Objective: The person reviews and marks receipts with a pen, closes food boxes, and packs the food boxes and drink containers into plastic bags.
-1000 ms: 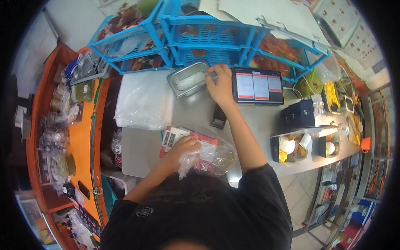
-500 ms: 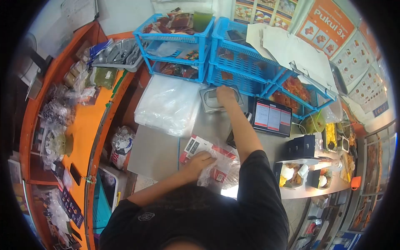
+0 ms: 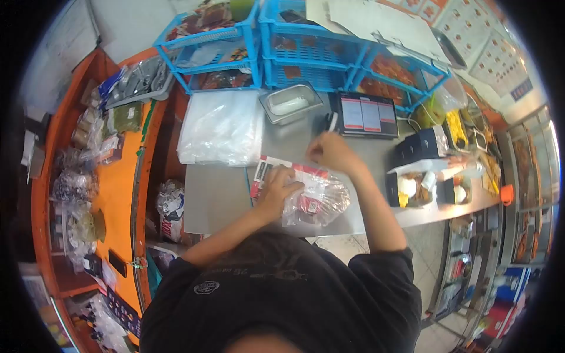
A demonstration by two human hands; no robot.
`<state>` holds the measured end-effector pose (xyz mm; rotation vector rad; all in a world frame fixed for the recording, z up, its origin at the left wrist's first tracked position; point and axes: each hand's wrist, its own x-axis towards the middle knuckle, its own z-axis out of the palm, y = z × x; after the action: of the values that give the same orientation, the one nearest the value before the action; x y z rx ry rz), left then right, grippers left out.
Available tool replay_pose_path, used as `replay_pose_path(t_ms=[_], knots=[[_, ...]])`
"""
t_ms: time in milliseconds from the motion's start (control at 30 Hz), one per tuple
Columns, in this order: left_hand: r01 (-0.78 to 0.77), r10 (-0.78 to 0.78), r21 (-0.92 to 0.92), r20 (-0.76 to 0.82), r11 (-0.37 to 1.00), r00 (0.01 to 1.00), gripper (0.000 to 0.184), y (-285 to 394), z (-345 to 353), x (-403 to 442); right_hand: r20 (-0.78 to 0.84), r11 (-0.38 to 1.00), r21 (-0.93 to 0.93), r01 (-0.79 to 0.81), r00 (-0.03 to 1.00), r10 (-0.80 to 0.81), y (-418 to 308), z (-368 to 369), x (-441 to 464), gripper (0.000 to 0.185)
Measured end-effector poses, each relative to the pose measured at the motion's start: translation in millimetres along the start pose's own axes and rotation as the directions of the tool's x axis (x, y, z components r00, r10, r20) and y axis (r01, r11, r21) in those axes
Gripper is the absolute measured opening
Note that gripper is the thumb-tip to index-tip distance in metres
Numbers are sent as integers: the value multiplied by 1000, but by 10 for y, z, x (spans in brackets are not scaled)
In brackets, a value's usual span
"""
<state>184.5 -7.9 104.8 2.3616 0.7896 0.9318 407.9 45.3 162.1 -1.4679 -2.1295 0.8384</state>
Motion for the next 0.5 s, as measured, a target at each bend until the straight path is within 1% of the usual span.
replay_pose_path(t_ms=[33,100,133,233,267,367,400,467,500], knots=[[-18,20,32,-51,999,998,29,70,-16,18,92,998,7,-65,994,64,-161,50,-218,8],[-49,63,97,-152,994,986,30,144,-22,66,8,988,149,-41,999,40,-177,328,-495,9],[-95,97,28,-100,995,990,29,60,21,70,-106,986,159,-45,992,62,-166,443,-567,8],[-36,41,-100,53,994,998,28,-22,21,29,-323,949,261,-179,910,261,-287,533,-771,10],[-76,78,-108,15,991,997,27,-16,12,44,-345,942,272,-197,894,287,-271,554,-829,12],[-96,100,-90,44,991,994,27,-82,32,49,-509,962,232,-142,825,244,-278,658,-935,10],[-70,78,-97,80,993,994,25,-53,13,57,-544,969,204,-137,807,229,-241,707,-953,10],[-205,207,63,-29,977,978,23,5,-11,68,-606,981,148,-123,773,189,-168,799,-956,10],[-259,273,149,-78,954,959,22,40,-33,88,-614,981,158,-116,766,189,-198,823,-941,10]])
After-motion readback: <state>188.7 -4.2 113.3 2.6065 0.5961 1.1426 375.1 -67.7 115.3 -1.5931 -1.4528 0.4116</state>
